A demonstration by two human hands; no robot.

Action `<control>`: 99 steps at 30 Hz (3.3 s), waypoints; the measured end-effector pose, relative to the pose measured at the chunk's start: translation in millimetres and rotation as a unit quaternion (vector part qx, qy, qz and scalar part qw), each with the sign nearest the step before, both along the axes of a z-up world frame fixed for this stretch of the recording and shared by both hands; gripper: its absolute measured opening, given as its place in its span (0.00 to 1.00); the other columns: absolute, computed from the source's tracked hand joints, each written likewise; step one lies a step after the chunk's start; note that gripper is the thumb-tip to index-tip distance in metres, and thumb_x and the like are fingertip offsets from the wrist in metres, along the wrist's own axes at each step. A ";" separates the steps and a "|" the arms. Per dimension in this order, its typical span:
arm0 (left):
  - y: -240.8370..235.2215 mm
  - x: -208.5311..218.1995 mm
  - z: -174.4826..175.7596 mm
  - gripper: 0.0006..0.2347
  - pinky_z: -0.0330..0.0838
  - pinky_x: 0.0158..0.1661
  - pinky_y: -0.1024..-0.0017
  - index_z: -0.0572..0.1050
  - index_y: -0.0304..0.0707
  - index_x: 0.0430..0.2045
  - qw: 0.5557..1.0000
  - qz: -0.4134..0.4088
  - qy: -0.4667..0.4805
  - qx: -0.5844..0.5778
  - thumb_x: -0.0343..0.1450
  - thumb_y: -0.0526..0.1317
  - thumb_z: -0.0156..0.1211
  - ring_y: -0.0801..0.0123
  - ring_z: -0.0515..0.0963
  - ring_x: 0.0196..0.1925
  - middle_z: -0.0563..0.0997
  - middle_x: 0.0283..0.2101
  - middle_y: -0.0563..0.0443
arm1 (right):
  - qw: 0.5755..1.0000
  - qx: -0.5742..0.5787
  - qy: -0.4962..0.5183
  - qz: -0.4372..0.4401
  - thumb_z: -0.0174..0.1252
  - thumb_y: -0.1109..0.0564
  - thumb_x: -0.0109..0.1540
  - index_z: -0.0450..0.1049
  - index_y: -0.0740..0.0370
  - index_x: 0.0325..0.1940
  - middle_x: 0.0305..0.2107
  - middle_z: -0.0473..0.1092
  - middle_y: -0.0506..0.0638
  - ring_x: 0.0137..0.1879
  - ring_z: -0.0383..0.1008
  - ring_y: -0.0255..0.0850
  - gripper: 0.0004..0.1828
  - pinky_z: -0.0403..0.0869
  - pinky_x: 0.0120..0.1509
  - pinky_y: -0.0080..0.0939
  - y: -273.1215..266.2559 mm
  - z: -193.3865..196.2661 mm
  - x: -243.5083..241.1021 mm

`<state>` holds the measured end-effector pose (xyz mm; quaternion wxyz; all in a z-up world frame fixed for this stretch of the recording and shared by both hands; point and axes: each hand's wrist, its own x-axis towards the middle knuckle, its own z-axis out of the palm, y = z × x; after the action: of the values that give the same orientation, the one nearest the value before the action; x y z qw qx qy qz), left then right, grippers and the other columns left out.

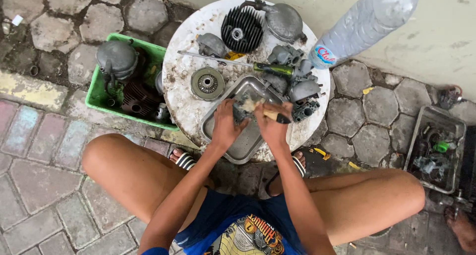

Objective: Clean motorcycle engine parts with a brush and cleaning fluid

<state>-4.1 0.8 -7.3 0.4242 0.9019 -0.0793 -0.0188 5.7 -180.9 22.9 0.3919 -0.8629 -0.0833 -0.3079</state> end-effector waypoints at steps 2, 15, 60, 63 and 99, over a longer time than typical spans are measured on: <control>-0.2 0.1 -5.0 0.29 0.72 0.59 0.34 0.64 0.31 0.66 1.000 0.000 0.005 -0.005 0.74 0.45 0.73 0.39 0.71 0.68 0.65 0.64 0.36 | 1.000 -0.023 0.009 0.013 0.69 0.59 0.61 0.74 0.51 0.19 0.15 0.73 0.45 0.24 0.74 0.42 0.16 0.62 0.52 0.39 16.9 35.9 -1.4; 2.6 0.7 -1.1 0.29 0.71 0.59 0.32 0.63 0.29 0.66 1.000 -0.005 0.009 0.002 0.76 0.46 0.71 0.35 0.70 0.69 0.65 0.65 0.33 | 0.997 -0.052 0.029 0.038 0.65 0.59 0.61 0.67 0.52 0.13 0.10 0.70 0.48 0.21 0.73 0.46 0.22 0.65 0.46 0.41 24.0 61.7 10.9; 7.2 81.3 107.3 0.53 0.66 0.65 0.21 0.56 0.41 0.77 0.896 -0.372 0.077 0.229 0.56 0.35 0.88 0.22 0.68 0.71 0.52 0.80 0.28 | 0.992 -0.017 0.069 0.102 0.70 0.50 0.63 0.74 0.58 0.17 0.12 0.72 0.55 0.24 0.78 0.53 0.22 0.72 0.42 0.42 -24.4 38.6 -31.6; 13.1 92.5 70.8 0.48 0.57 0.66 0.14 0.61 0.38 0.75 0.899 -0.400 0.083 0.154 0.57 0.28 0.83 0.17 0.64 0.73 0.61 0.78 0.29 | 0.977 -0.149 0.047 0.144 0.64 0.59 0.61 0.77 0.59 0.28 0.23 0.77 0.56 0.33 0.80 0.55 0.07 0.71 0.50 0.53 -20.8 29.4 -32.1; 5.6 16.1 37.8 0.35 0.80 0.51 0.38 0.70 0.32 0.66 0.981 0.019 0.034 0.189 0.70 0.60 0.69 0.31 0.86 0.47 0.74 0.56 0.25 | 0.923 0.133 0.235 0.274 0.47 0.52 0.74 0.79 0.60 0.61 0.49 0.77 0.65 0.58 0.75 0.63 0.19 0.71 0.64 0.62 -5.9 32.5 6.3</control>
<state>11.9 6.5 30.5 0.2491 0.9659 -0.0425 -0.0557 12.0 -186.8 55.4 0.5801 -0.7942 -0.1804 0.0144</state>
